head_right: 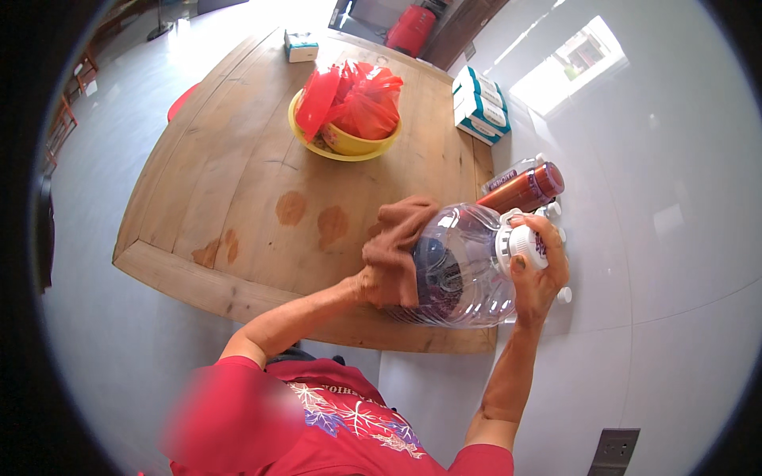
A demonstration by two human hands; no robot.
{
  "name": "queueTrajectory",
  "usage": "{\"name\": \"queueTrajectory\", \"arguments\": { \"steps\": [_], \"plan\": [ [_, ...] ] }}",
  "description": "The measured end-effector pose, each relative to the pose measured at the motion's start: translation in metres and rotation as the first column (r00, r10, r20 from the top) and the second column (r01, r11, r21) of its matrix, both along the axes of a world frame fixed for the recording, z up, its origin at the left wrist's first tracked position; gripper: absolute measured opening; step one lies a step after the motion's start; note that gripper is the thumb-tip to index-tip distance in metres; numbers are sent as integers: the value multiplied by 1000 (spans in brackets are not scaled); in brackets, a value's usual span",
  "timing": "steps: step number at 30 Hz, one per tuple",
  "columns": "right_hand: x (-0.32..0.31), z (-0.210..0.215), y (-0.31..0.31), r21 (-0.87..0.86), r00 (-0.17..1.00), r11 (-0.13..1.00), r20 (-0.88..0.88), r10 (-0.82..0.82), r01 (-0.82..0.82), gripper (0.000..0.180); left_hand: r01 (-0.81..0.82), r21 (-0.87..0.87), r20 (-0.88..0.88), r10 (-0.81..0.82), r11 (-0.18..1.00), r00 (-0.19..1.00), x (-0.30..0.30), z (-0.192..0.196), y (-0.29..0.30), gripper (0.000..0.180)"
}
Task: The person wipes several containers on a wooden table using a brown cloth. They start with a large clear plastic bottle, then wipe a pink thermos, a small white cylindrical container, and multiple small clear water bottles. The person handles each item one at a time, rotating them to wipe different sides before placing them back on the table.
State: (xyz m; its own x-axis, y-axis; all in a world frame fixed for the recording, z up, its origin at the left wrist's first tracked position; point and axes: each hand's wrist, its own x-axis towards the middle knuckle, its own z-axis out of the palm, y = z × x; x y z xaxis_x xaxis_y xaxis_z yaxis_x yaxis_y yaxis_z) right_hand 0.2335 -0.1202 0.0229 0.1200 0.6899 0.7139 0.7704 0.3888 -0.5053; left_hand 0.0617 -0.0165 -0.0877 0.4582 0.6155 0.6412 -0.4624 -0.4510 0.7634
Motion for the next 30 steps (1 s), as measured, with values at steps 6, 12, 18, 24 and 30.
{"name": "queueTrajectory", "arguments": {
  "steps": [6,12,18,24,30],
  "plan": [
    [-1,-2,-1,-3,999,999,-17,-48,48,52,376,-411,-66,-438,831,896,51,-30,40,47],
    [-16,3,11,16,993,993,25,-114,114,50,494,-214,-50,-515,843,856,152,-143,89,14],
    [-22,4,19,-39,979,982,-79,-187,185,38,434,-507,-130,-564,745,816,105,-131,86,13],
    [-8,8,31,-89,957,971,-171,-234,222,28,162,-567,68,-151,807,986,51,-117,34,35],
    [3,11,54,-49,947,978,-246,-208,202,24,-330,-523,-254,226,786,940,32,-143,-14,40]
  ]
}}
